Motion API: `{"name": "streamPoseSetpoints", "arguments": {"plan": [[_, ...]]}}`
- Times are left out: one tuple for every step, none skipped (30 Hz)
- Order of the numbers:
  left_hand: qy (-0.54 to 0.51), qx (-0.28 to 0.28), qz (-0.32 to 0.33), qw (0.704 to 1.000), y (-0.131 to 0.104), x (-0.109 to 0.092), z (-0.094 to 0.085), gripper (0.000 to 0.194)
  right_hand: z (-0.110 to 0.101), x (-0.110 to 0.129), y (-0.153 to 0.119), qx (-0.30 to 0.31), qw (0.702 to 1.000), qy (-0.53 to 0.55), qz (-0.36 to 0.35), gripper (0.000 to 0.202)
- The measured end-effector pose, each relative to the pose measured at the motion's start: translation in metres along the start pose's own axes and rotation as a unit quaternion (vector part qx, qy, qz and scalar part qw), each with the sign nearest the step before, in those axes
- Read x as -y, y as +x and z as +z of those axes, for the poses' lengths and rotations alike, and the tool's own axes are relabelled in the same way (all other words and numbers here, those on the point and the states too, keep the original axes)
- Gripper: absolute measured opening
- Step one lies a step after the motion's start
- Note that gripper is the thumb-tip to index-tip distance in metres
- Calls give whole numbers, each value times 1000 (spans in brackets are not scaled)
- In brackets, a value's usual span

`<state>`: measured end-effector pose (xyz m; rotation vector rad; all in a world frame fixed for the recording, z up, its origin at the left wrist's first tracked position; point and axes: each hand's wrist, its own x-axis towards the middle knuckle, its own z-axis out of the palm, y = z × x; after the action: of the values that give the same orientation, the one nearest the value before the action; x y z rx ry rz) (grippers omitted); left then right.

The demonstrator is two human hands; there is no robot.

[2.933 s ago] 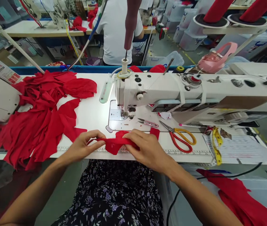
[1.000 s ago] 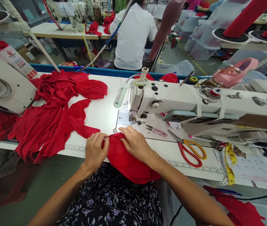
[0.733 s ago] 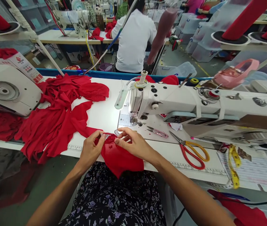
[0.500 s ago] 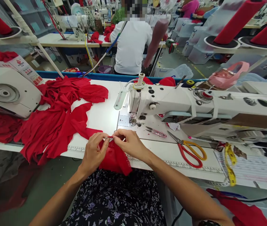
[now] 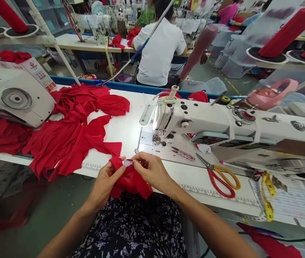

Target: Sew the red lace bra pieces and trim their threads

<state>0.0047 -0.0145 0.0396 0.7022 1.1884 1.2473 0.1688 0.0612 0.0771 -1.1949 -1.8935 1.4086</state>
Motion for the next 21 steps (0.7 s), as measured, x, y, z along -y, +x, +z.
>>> {"name": "streamPoseSetpoints", "arguments": {"plan": [[-16,-8,-3,1000,3,-1,2,38,-1,1,0,22,999,40,24,21],[-18,-10,-2,1000,5,-1,3,36,-3,1,1,43,995,81,46,22],[-12,-9,-1,1000,6,-1,3,33,-5,0,1,58,990,117,62,23],[-4,-9,0,1000,6,-1,3,32,-7,-1,0,66,984,144,76,25],[2,-11,-2,1000,6,-1,2,32,-9,-2,0,70,980,164,88,25],[8,-13,-3,1000,6,0,2,32,-11,-4,-1,69,977,175,96,25],[12,-13,-5,1000,7,0,2,32,-12,-5,-2,67,976,181,102,25],[17,-12,-8,1000,7,1,2,32,-12,-7,-3,62,976,182,103,24],[20,-12,-13,1000,8,2,3,33,-12,-9,-3,56,977,179,101,23],[19,-15,-19,1000,8,3,5,33,-11,-10,-4,48,979,175,94,23],[11,-20,-26,999,9,4,6,34,-10,-11,-4,38,981,170,85,25],[-4,-26,-32,999,10,4,8,34,-10,-12,-5,29,983,165,77,27],[-23,-33,-36,999,11,5,10,34,-9,-12,-5,22,984,160,75,30],[-42,-36,-38,998,11,5,11,34,-9,-13,-6,19,984,157,77,33],[-57,-37,-38,997,12,5,12,33,-8,-13,-7,18,984,154,83,35],[-64,-36,-38,997,12,5,12,32,-8,-14,-7,19,984,153,91,36],[-64,-37,-36,997,12,5,13,31,-8,-14,-8,21,983,153,99,35],[-56,-36,-34,997,12,5,13,31,-9,-15,-8,25,982,156,104,34],[-42,-35,-32,998,12,5,12,31,-9,-16,-9,30,981,160,104,33],[-23,-28,-31,999,13,4,12,32,-8,-17,-9,37,981,161,101,31],[-4,-19,-30,999,13,4,12,32,-8,-17,-10,45,982,155,93,29]]}}
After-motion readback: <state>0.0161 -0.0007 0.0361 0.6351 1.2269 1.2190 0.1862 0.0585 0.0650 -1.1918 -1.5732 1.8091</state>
